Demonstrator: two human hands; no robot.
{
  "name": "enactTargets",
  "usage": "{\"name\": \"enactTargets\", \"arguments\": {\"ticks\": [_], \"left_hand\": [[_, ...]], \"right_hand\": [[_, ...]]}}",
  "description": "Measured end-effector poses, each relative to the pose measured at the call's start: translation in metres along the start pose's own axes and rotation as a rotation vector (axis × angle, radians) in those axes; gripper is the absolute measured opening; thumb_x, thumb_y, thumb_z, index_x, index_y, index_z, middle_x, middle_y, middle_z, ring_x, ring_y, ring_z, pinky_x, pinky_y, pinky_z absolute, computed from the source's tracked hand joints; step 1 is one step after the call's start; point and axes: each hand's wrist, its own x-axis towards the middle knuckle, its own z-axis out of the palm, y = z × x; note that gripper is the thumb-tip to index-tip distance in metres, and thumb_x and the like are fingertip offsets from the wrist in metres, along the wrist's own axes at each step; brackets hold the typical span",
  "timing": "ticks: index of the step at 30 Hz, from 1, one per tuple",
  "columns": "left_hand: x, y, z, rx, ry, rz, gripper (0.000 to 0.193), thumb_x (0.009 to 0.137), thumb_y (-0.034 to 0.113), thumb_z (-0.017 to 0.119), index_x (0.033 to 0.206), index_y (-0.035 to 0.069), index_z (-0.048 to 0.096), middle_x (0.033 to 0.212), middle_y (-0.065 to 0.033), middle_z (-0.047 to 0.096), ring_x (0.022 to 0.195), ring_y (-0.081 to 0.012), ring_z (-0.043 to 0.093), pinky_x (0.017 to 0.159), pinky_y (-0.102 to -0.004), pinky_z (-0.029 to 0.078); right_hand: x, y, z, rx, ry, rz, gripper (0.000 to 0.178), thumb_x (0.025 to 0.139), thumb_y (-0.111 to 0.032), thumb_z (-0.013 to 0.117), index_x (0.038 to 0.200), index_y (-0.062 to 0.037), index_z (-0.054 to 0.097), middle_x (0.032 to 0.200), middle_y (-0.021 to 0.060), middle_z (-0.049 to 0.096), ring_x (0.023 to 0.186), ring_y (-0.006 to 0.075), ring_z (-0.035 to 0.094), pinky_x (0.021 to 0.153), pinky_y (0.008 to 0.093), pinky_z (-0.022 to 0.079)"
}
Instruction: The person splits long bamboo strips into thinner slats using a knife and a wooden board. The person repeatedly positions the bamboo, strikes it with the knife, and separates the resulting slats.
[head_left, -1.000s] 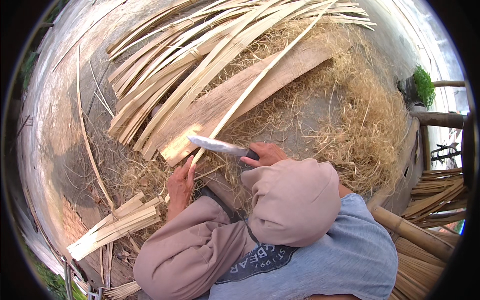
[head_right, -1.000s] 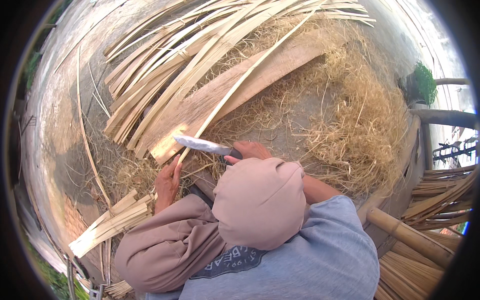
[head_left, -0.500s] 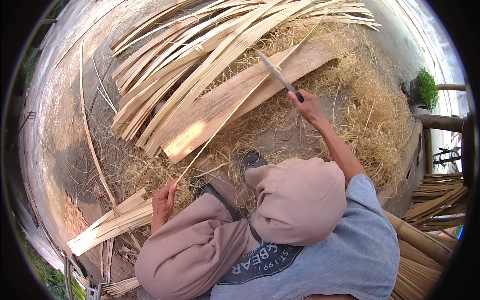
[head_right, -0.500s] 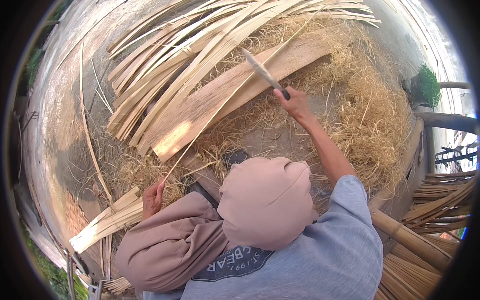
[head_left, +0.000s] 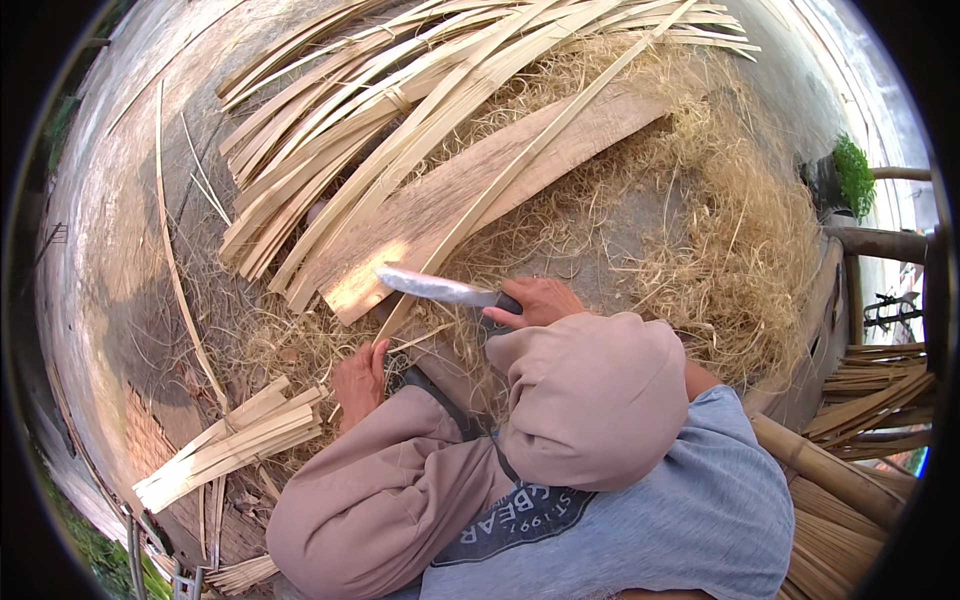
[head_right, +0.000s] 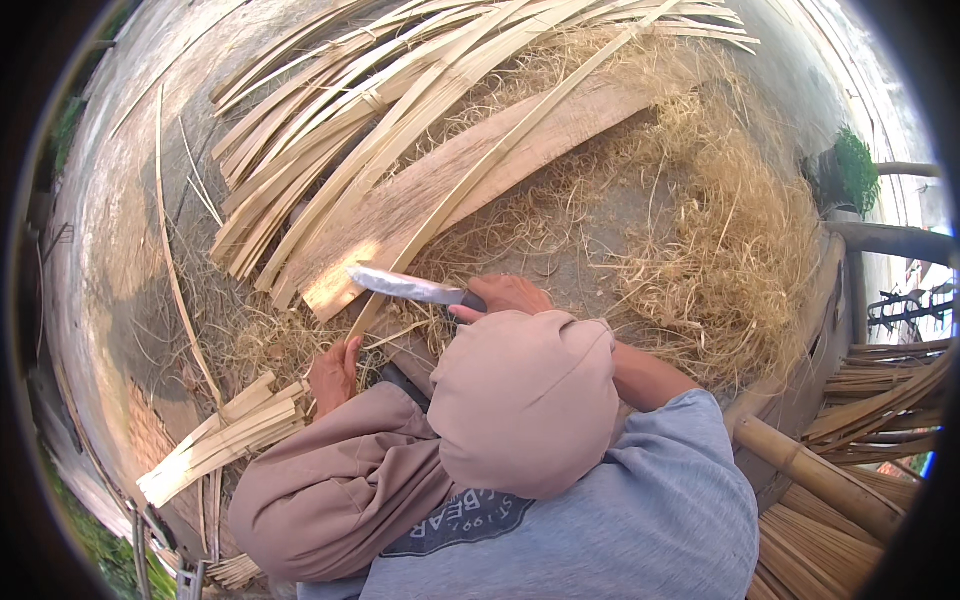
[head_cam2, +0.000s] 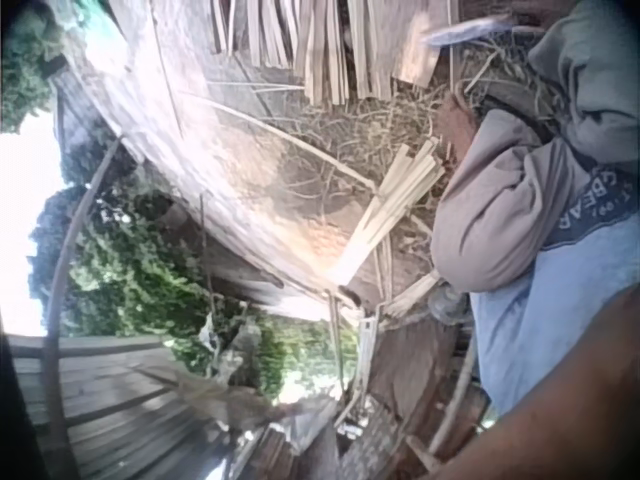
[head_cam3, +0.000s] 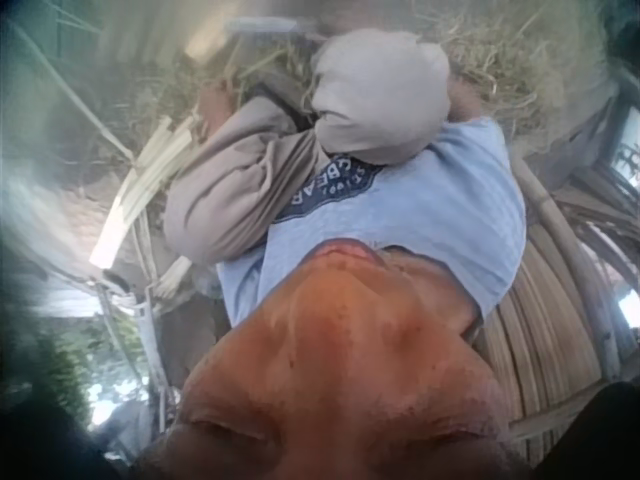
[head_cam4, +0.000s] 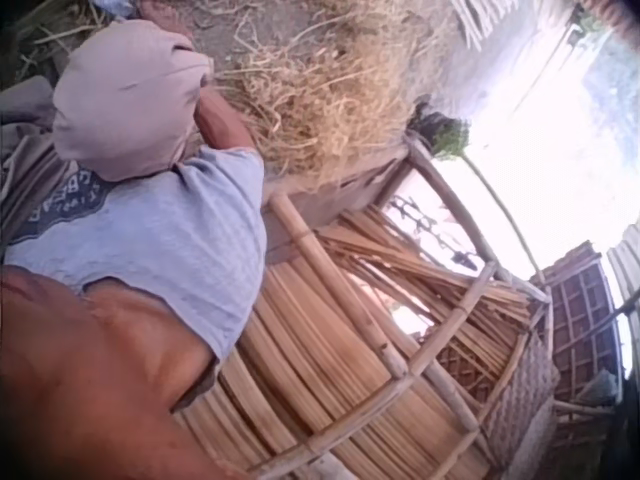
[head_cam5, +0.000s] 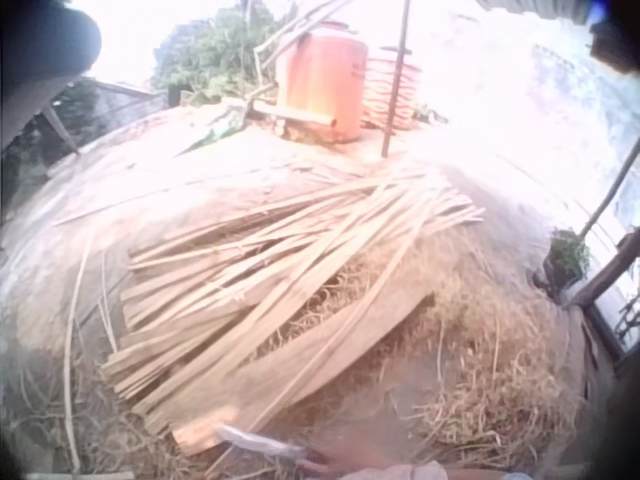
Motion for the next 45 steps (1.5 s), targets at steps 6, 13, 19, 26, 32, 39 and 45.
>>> {"name": "enactTargets", "arguments": {"ticks": [6, 13, 19, 26, 32, 39, 45], "left_hand": [[0.0, 0.016, 0.009, -0.064, 0.109, 0.056, 0.046, 0.102, 0.042, 0.06, 0.082, 0.002, 0.067, 0.063, -0.0172, 0.06, 0.055, -0.0322, 0.059, 0.054, -0.0441, 0.044], [-0.01, 0.005, 0.015, -0.014, 0.156, 0.061, 0.045, 0.103, 0.041, 0.059, 0.081, 0.002, 0.067, 0.062, -0.0187, 0.059, 0.056, -0.0359, 0.058, 0.054, -0.0452, 0.043], [-0.009, 0.01, 0.02, 0.014, 0.241, 0.097, 0.044, 0.104, 0.039, 0.058, 0.081, 0.003, 0.066, 0.062, -0.02, 0.058, 0.056, -0.0391, 0.056, 0.054, -0.0461, 0.043], [-0.043, -0.054, -0.002, -0.198, -0.076, -0.094, 0.04, 0.103, 0.039, 0.06, 0.088, 0.003, 0.07, 0.061, -0.015, 0.059, 0.053, -0.0259, 0.055, 0.053, -0.0405, 0.04], [-0.034, -0.041, -0.033, -0.437, -0.275, -0.125, 0.038, 0.095, 0.037, 0.072, 0.12, 0.009, 0.068, 0.076, -0.0125, 0.067, 0.068, -0.0249, 0.063, 0.062, -0.0427, 0.046], [0.014, 0.014, 0.017, -0.213, 0.01, 0.196, 0.056, 0.092, 0.021, 0.076, 0.145, 0.018, 0.059, 0.085, -0.012, 0.064, 0.072, -0.0248, 0.058, 0.07, -0.0389, 0.048], [-0.035, -0.065, -0.007, -0.341, -0.039, 0.127, 0.05, 0.094, 0.016, 0.072, 0.142, 0.023, 0.062, 0.077, -0.0099, 0.05, 0.069, -0.0256, 0.052, 0.066, -0.0369, 0.045]], "right_hand": [[0.034, 0.089, -0.092, 0.104, 0.302, 0.542, 0.063, 0.098, -0.061, 0.056, 0.074, -0.0037, 0.06, 0.062, 0.0145, 0.059, 0.058, 0.0307, 0.059, 0.057, 0.0464, 0.048], [0.004, 0.042, -0.06, -0.091, -0.005, 0.059, 0.062, 0.1, -0.058, 0.056, 0.073, -0.0025, 0.059, 0.059, 0.014, 0.057, 0.057, 0.0274, 0.06, 0.055, 0.0438, 0.047], [0.041, 0.112, -0.113, 0.005, 0.263, 0.444, 0.058, 0.099, -0.056, 0.059, 0.078, -0.0023, 0.06, 0.063, 0.015, 0.06, 0.058, 0.0279, 0.06, 0.056, 0.0448, 0.047], [0.04, 0.097, -0.088, -0.062, 0.127, 0.283, 0.066, 0.097, -0.061, 0.059, 0.074, 0.0002, 0.062, 0.063, 0.0175, 0.062, 0.063, 0.0325, 0.065, 0.059, 0.0454, 0.048], [0.083, 0.136, -0.112, 0.038, 0.343, 0.519, 0.067, 0.097, -0.06, 0.058, 0.073, 0.0027, 0.062, 0.063, 0.0202, 0.062, 0.061, 0.0325, 0.062, 0.06, 0.0457, 0.048], [0.011, 0.041, -0.01, -0.001, 0.107, 0.014, 0.055, 0.098, -0.052, 0.062, 0.076, -0.002, 0.058, 0.063, 0.018, 0.059, 0.062, 0.0375, 0.062, 0.06, 0.0478, 0.048], [0.052, 0.179, -0.115, 0.068, 0.428, 0.58, 0.065, 0.098, -0.061, 0.056, 0.07, -0.0015, 0.06, 0.059, 0.0122, 0.058, 0.056, 0.025, 0.059, 0.055, 0.0435, 0.045]]}}
